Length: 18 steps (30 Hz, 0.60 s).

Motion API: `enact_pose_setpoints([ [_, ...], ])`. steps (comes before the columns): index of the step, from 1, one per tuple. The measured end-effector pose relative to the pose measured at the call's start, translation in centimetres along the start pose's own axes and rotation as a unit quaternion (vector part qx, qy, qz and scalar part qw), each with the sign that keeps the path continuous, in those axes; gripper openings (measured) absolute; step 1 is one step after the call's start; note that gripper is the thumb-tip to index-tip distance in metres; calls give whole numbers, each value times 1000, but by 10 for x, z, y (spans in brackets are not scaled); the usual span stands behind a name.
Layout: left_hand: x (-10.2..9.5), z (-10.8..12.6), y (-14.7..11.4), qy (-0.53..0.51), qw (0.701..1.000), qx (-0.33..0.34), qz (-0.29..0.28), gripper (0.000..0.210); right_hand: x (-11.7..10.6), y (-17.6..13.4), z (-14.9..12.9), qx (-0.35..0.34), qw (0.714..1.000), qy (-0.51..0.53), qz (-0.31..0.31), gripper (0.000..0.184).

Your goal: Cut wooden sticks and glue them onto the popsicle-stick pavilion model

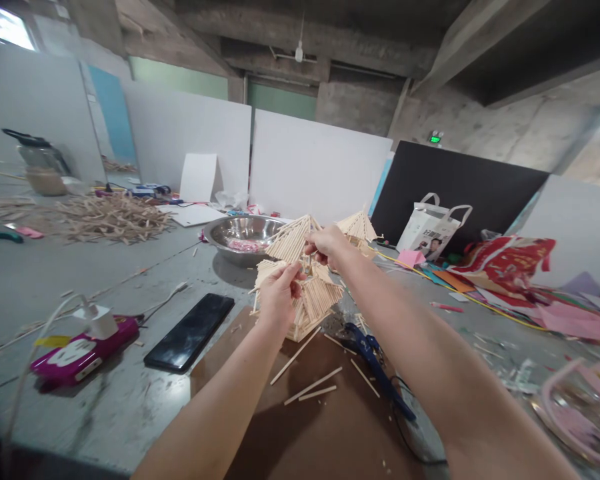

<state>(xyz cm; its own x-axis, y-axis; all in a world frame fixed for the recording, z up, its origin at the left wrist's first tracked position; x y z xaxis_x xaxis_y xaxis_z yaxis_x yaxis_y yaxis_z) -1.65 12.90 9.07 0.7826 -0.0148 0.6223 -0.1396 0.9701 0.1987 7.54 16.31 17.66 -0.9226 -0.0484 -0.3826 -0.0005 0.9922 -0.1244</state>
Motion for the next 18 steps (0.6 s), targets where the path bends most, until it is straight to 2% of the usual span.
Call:
enact_pose_setpoints([
  [10,0,1,-1,1,1000,-3,3,23,2,4,5,-5,998,49,-51,28],
  [13,0,1,-1,1,1000,1,3,23,1,4,5,-16,998,46,-38,21],
  [18,0,1,-1,6,1000,7,3,23,2,3,4,-21,999,37,-25,24],
])
Point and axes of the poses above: each hand's wrist, its own y-axis towards the middle knuckle, its own x-axis out of the palm, z = x × y, the point moved 6 cm from there along y, towards the middle knuckle, and after that the axes turned 5 degrees about -z, right-handed, at the moved point
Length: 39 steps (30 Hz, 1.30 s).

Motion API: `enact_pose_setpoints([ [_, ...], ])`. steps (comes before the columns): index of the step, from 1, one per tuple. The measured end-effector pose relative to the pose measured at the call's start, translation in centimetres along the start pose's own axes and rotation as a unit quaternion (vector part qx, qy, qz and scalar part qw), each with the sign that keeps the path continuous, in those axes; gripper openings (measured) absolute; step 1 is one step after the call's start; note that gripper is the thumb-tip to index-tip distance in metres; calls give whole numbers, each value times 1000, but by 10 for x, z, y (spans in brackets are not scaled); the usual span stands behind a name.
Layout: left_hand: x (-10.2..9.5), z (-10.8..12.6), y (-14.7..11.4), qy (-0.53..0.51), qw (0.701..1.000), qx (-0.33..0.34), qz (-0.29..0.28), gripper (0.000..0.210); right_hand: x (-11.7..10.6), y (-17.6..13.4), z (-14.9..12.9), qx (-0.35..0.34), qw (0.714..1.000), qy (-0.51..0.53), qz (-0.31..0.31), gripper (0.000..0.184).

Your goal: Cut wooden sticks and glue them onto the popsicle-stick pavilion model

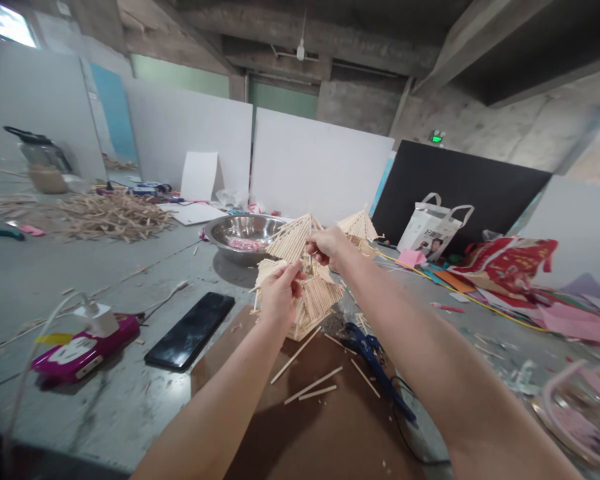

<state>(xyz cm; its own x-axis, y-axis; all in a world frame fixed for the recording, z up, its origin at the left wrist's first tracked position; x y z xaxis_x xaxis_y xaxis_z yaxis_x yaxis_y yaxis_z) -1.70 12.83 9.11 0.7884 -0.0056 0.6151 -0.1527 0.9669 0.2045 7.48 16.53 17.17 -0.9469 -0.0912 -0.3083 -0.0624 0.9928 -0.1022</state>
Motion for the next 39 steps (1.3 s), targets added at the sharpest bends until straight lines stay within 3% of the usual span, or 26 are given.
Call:
enact_pose_setpoints([
  [16,-2,-2,0,10,1000,2,-14,26,2,-5,-3,-10,1000,-23,8,32],
  [24,-3,-1,0,6,1000,11,-11,26,2,-4,-2,-13,1000,-14,-22,23],
  [39,-3,-1,1,16,1000,21,-9,24,4,-6,-4,-7,1000,-23,7,28],
])
Point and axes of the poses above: each hand's wrist, its own y-axis towards the middle knuckle, its own x-axis out of the palm, z = x × y, the point moved 6 cm from there along y, towards the middle knuckle, and after that the axes turned 5 degrees about -z, right-handed, at the moved point
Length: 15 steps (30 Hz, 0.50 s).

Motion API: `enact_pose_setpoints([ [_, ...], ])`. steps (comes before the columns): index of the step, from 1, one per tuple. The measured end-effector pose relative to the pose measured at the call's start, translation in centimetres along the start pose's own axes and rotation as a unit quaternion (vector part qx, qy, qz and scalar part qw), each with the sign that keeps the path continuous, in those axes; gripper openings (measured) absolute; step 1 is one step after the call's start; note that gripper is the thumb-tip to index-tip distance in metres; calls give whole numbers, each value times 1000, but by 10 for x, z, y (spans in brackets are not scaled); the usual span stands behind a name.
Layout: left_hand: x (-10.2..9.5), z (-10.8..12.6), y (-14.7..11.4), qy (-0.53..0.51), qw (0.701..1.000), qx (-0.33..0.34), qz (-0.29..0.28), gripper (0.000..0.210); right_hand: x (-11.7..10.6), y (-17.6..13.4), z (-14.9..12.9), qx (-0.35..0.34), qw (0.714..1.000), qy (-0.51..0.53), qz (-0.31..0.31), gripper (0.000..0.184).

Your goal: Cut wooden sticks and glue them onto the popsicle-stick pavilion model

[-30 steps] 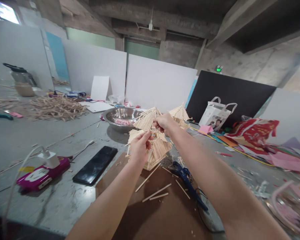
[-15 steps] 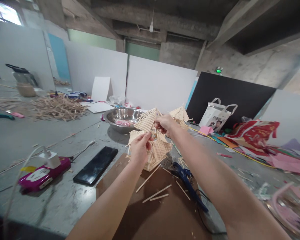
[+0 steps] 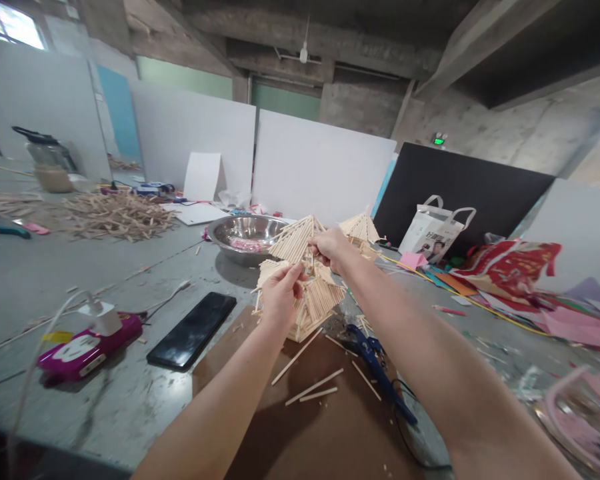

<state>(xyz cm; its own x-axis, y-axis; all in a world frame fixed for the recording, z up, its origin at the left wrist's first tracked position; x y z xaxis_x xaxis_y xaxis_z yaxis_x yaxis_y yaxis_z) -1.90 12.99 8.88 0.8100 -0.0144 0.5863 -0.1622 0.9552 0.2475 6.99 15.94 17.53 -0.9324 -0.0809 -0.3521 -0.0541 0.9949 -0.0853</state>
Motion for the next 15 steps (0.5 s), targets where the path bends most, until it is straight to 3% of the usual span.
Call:
enact_pose_setpoints([
  [15,1,-2,-2,-5,1000,-25,-4,26,-6,0,2,-35,999,7,-17,33],
])
Point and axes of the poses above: each hand's wrist, its own y-axis towards the middle knuckle, its own x-axis out of the palm, z = x × y, the point moved 6 cm from there along y, towards the middle knuckle, and after that the axes turned 5 degrees about -z, right-handed, at the moved point
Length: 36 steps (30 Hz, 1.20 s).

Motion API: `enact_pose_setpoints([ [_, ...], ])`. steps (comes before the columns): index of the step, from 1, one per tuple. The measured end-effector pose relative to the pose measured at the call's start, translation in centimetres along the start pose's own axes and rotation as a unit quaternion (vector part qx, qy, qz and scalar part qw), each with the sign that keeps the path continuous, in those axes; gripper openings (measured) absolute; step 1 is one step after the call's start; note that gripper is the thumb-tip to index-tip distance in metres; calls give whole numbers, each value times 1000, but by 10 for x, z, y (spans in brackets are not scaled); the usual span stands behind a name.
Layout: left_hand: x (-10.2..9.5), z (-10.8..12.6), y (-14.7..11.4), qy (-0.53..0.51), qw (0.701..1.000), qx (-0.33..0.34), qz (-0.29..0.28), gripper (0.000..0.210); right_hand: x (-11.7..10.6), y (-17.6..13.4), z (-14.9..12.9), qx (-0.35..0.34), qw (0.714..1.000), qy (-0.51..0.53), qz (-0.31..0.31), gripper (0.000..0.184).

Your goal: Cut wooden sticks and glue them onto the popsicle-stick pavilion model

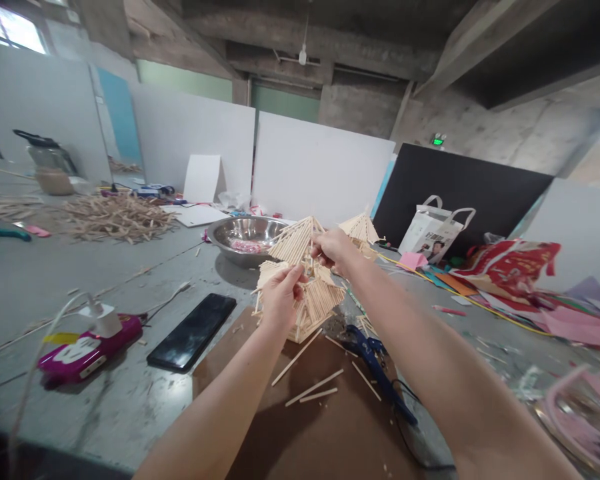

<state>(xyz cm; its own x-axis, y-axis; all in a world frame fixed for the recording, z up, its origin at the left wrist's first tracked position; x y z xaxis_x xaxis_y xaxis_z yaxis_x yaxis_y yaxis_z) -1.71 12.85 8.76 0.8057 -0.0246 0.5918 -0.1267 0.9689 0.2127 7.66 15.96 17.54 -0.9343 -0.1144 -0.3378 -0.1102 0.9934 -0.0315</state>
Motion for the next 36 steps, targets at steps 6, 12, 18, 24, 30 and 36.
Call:
enact_pose_setpoints([
  [6,3,-3,-6,1,1000,-7,-11,26,-18,-12,-5,-39,998,-8,50,12],
  [12,4,-7,-18,32,999,-15,-20,26,-30,-47,11,-131,988,33,76,11],
  [18,-4,-16,-30,102,994,0,-47,25,-21,-84,82,-114,989,42,81,12],
  [24,-9,-17,-55,302,945,110,-62,26,-15,-96,172,-96,990,-18,103,14],
  [30,5,-16,-83,483,821,255,-163,25,-14,-103,200,-104,984,-92,112,17],
  [36,15,-41,-86,597,705,197,-327,25,-14,-104,197,-135,973,-170,77,20],
])
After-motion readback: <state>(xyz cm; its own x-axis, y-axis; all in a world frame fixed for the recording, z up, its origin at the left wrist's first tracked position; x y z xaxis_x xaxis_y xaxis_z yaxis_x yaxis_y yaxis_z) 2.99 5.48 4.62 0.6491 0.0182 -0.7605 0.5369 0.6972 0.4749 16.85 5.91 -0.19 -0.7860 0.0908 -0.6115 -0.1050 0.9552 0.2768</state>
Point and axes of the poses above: each hand's wrist, its own y-axis towards the middle knuckle, its own x-axis out of the palm, z = x × y, the point moved 6 cm from there along y, towards the middle knuckle, and after that the axes turned 5 degrees about -z, right-handed, at the moved point
